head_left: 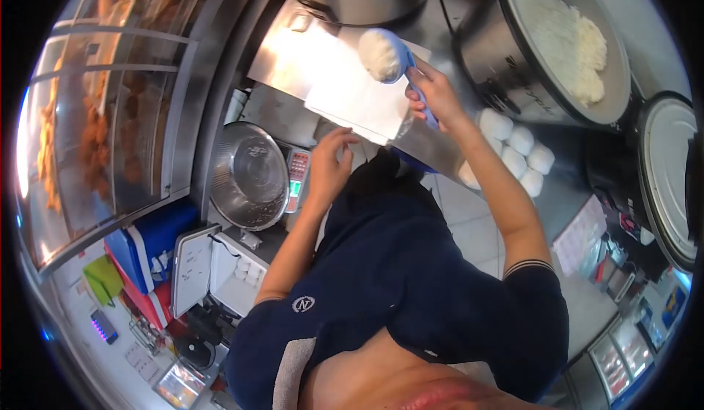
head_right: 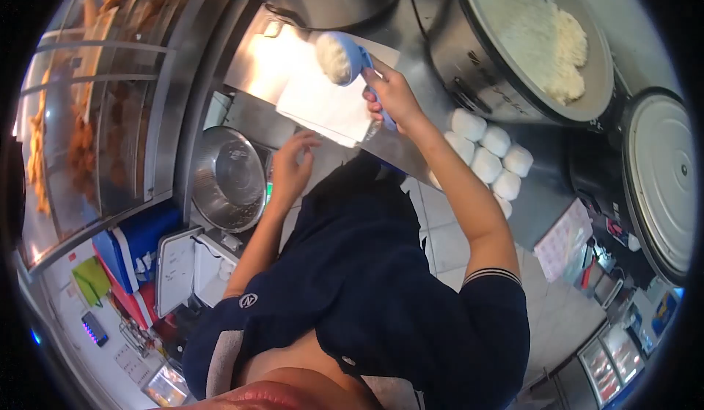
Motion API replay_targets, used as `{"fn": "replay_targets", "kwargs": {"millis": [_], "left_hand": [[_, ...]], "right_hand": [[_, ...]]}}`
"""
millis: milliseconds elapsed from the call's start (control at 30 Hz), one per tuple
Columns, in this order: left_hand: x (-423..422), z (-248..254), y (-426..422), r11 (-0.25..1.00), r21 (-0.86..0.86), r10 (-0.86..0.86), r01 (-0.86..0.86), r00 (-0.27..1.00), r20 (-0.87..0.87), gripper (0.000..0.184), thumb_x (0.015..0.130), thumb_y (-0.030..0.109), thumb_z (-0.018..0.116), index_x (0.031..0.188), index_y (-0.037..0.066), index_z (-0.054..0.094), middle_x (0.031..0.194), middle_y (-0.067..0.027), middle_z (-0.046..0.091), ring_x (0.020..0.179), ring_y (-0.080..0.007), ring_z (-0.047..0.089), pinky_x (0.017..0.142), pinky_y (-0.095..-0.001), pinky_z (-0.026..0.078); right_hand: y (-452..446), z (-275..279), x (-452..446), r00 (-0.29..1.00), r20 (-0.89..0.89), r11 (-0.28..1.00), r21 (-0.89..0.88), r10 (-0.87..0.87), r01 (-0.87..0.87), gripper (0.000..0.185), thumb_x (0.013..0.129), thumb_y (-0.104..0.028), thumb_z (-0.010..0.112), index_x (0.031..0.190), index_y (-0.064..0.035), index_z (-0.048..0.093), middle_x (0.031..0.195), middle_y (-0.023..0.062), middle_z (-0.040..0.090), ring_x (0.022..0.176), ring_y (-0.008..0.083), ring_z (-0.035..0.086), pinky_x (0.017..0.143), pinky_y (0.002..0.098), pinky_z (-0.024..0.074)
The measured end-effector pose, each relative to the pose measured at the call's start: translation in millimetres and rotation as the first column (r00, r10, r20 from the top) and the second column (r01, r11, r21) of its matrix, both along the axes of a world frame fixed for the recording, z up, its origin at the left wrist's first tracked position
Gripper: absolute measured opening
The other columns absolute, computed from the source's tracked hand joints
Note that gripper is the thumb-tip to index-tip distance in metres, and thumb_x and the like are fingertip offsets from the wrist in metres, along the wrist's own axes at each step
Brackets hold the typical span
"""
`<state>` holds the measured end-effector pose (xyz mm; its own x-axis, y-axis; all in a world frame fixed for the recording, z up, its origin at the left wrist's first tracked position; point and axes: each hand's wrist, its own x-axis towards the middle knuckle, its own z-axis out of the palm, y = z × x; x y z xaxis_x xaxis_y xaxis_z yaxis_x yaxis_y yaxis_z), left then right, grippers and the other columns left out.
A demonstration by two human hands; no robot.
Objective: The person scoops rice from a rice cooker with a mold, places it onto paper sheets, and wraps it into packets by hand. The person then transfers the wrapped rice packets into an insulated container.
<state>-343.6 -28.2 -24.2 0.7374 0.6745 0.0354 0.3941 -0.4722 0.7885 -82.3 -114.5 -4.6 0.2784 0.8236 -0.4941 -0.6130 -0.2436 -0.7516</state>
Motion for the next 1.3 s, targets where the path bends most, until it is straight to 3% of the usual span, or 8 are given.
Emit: {"fn": "replay_targets", "kwargs": {"millis": [67,100,200,400,600,700,800,1300], "left_hand": [[-13,0,-2,1.0,0.015,0.018,-0.018,0.999,-0.03,0.021,0.085,-0.004,0.06,0.099,0.003,0.072,0.12,-0.0171,0.07,0.113,-0.0355,0.067,0.097,-0.0401,0.051],[-17,-1,-1,1.0,-0.003,0.021,-0.022,0.998,-0.065,0.023,0.085,-0.005,0.059,0.101,0.004,0.073,0.12,-0.0164,0.071,0.112,-0.034,0.068,0.096,-0.0381,0.052],[-20,-1,10,1.0,-0.003,-0.018,0.018,0.998,-0.053,0.022,0.085,-0.003,0.06,0.1,0.004,0.073,0.121,-0.0158,0.071,0.112,-0.0349,0.067,0.096,-0.0388,0.052],[-32,-33,75,0.997,-0.002,-0.083,0.083,0.996,-0.016,0.017,0.086,0.001,0.062,0.1,0.002,0.073,0.12,-0.0159,0.069,0.111,-0.0349,0.064,0.096,-0.0418,0.052],[-32,-75,147,0.987,-0.01,-0.158,0.158,0.987,0.025,0.019,0.085,0.002,0.062,0.1,0.002,0.073,0.123,-0.0149,0.068,0.115,-0.0338,0.063,0.097,-0.0429,0.051],[-28,-83,174,0.974,0.013,-0.226,0.226,0.974,-0.008,0.029,0.083,0.004,0.063,0.112,0.006,0.07,0.113,-0.013,0.069,0.106,-0.0338,0.063,0.092,-0.0442,0.052],[-28,-96,180,0.942,0.043,-0.331,0.334,0.941,-0.063,0.048,0.084,0.007,0.064,0.132,0.011,0.062,0.098,-0.0127,0.067,0.094,-0.0332,0.062,0.082,-0.0462,0.052],[-44,-110,208,0.935,-0.138,-0.338,0.326,0.938,-0.078,0.028,0.089,0.012,0.061,0.114,0.005,0.071,0.097,-0.0205,0.072,0.088,-0.0394,0.069,0.079,-0.0497,0.054]], "right_hand": [[28,-68,-16,0.704,0.71,1.0,0.011,-0.017,0.012,0.052,0.104,-0.024,0.052,0.154,-0.0295,0.041,0.075,0.0068,0.056,0.055,0.0199,0.058,0.047,0.0356,0.0469],[38,-94,-21,-0.004,1.0,0.998,0.021,-0.021,0.052,0.057,0.102,-0.022,0.053,0.156,-0.0335,0.038,0.077,0.0113,0.061,0.059,0.0273,0.065,0.051,0.0423,0.0516],[49,-134,-35,-0.235,0.903,0.931,-0.365,0.359,0.018,0.058,0.1,-0.021,0.054,0.154,-0.0364,0.04,0.082,0.0168,0.066,0.069,0.0377,0.069,0.062,0.0492,0.0549],[10,-92,-26,-0.091,0.993,0.968,0.094,-0.075,0.231,0.057,0.098,-0.02,0.06,0.153,-0.0256,0.045,0.094,0.0169,0.065,0.081,0.0387,0.067,0.069,0.0445,0.0548],[-57,-127,-30,-0.121,0.943,0.866,-0.227,0.309,0.446,0.052,0.096,-0.017,0.063,0.147,-0.0165,0.053,0.104,0.0169,0.059,0.089,0.0345,0.061,0.08,0.0408,0.0506],[24,-98,-39,-0.5,0.848,0.9,0.069,0.173,0.43,0.044,0.092,-0.015,0.067,0.136,-0.0104,0.061,0.107,0.0139,0.061,0.091,0.029,0.058,0.086,0.04,0.0455],[151,-71,-68,0.188,0.979,0.988,-0.106,0.083,0.113,0.042,0.093,-0.018,0.065,0.134,-0.011,0.062,0.072,0.0106,0.065,0.068,0.0323,0.062,0.069,0.0441,0.0488],[306,-93,-112,0.248,0.941,0.945,-0.278,0.232,0.173,0.045,0.096,-0.041,0.063,0.132,-0.0152,0.054,0.082,0.0177,0.072,0.077,0.0409,0.07,0.071,0.0508,0.0533]]}}
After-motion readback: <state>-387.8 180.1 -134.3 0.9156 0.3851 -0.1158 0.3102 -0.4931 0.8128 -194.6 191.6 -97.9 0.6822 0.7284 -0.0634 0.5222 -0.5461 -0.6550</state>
